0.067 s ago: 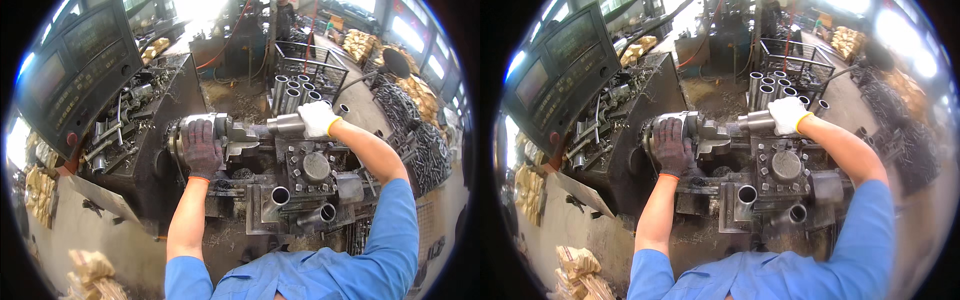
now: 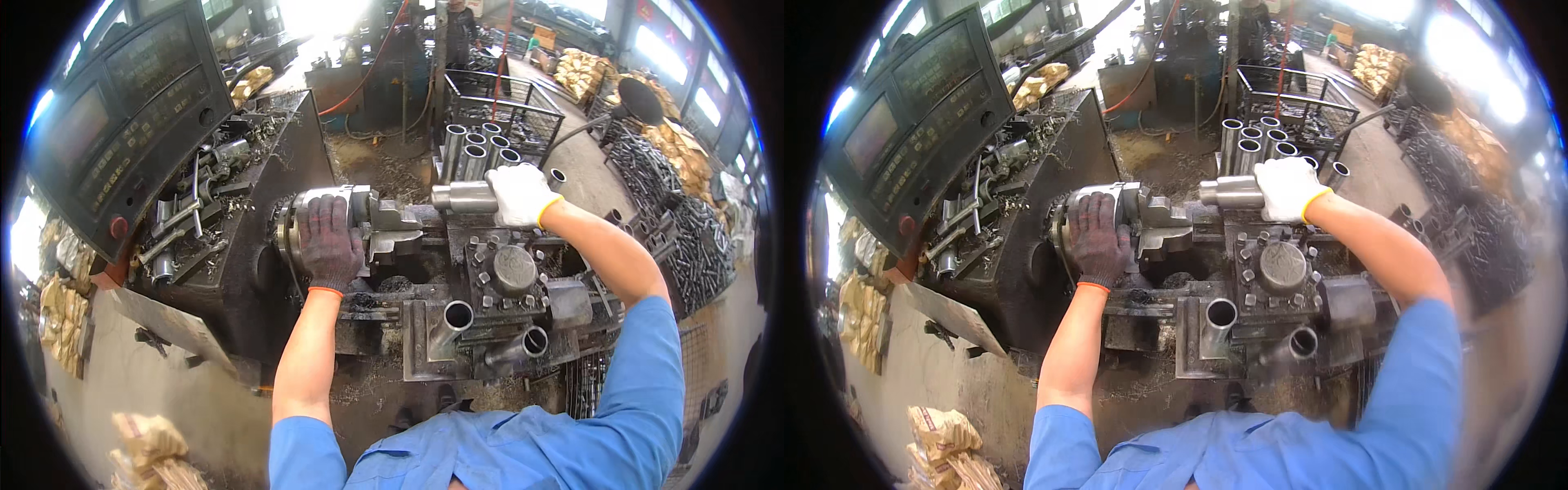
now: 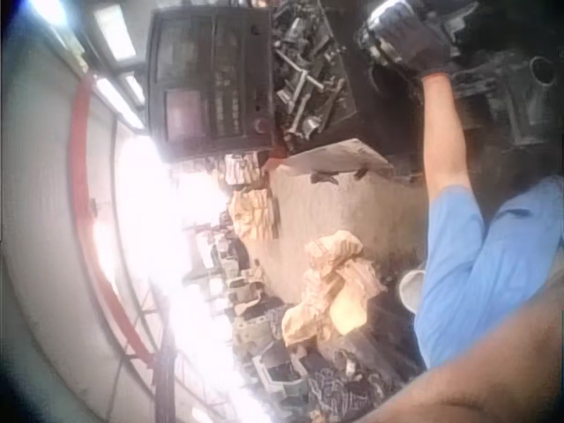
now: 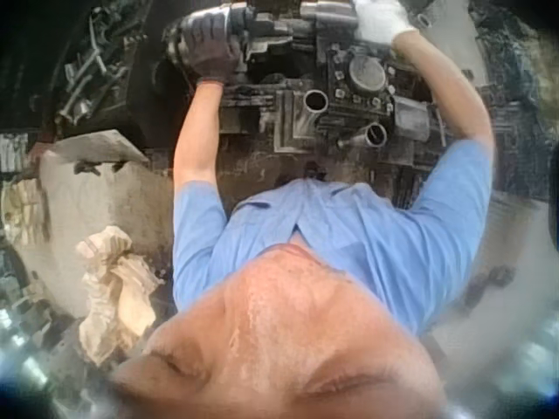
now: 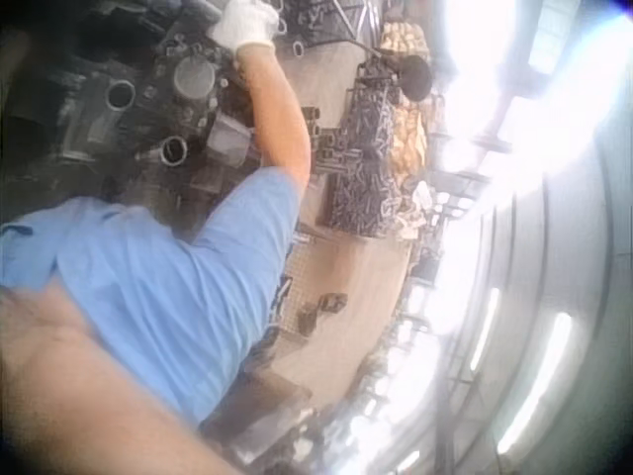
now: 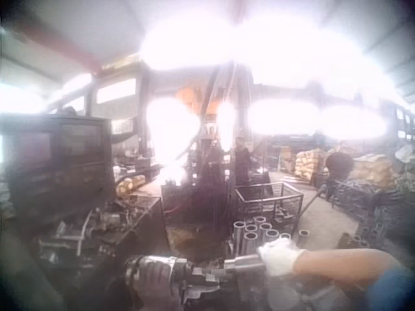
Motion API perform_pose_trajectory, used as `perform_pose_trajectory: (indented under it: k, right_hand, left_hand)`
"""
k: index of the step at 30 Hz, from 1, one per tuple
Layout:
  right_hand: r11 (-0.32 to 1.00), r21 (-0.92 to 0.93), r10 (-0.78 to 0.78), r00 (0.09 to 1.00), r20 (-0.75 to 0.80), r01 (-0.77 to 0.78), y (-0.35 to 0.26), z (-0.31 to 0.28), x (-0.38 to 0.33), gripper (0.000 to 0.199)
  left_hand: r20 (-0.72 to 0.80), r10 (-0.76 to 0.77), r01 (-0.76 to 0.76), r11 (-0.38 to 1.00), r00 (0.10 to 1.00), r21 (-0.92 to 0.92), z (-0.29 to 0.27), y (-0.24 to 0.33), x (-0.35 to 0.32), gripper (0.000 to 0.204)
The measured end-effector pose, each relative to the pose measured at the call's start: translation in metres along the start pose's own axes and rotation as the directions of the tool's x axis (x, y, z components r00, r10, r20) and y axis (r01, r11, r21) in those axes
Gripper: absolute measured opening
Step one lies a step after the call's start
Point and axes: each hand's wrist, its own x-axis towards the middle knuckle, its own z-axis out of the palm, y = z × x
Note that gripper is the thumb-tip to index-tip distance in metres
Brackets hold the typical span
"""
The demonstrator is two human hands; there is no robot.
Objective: The person repeatedly loads cylindrical metal tubes into a lathe chuck, secures them, and removes them after machining. The person places the processed tubes into a wire basket. The cycle repeats continuously throughout the clip.
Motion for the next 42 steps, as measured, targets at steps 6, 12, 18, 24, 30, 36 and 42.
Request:
perform_pose_trajectory:
  k: [6, 12, 18, 24, 30, 36, 42]
  right_hand:
    - [0.921, 0.388, 0.081, 0.971, -0.223, 0.012, -0.123, -0.032, -0.137, 0.073]
    - [0.687, 0.696, -0.017, 0.954, 0.301, -0.208, -0.207, 0.070, -0.209, 0.088]
    - [0.370, 0.701, -0.232, 0.669, 0.706, -0.610, -0.196, 0.195, -0.243, 0.064]
    - [0.102, 0.882, -0.327, 0.822, 0.466, -0.459, -0.178, 0.188, -0.264, 0.077]
    - [0.504, 0.849, 0.000, 0.983, 0.184, -0.159, -0.093, 0.110, -0.317, 0.093]
    - [-0.038, 0.994, -0.008, 0.994, 0.107, -0.107, -0.057, 0.143, -0.304, 0.071]
    - [0.165, 0.940, 0.264, 0.932, 0.249, -0.298, -0.101, 0.173, -0.276, 0.062]
  left_hand:
    - [0.364, -0.195, 0.368, -0.016, 0.911, -0.930, -0.117, 0.108, -0.059, 0.075]
    - [0.959, -0.184, 0.597, -0.752, 0.216, -0.279, -0.136, 0.144, -0.179, 0.061]
    - [0.989, -0.096, 0.617, -0.773, 0.116, -0.148, -0.099, 0.150, -0.229, 0.038]
    - [0.998, -0.040, 0.502, -0.863, 0.053, -0.061, -0.094, 0.141, -0.252, 0.043]
    - [0.891, -0.183, 0.752, -0.482, 0.415, -0.450, -0.128, 0.179, -0.224, 0.058]
    - [0.475, -0.020, 0.445, 0.386, 0.880, -0.808, -0.097, 0.256, -0.176, 0.071]
    - [0.585, -0.163, 0.577, -0.098, 0.795, -0.811, -0.127, 0.218, -0.189, 0.066]
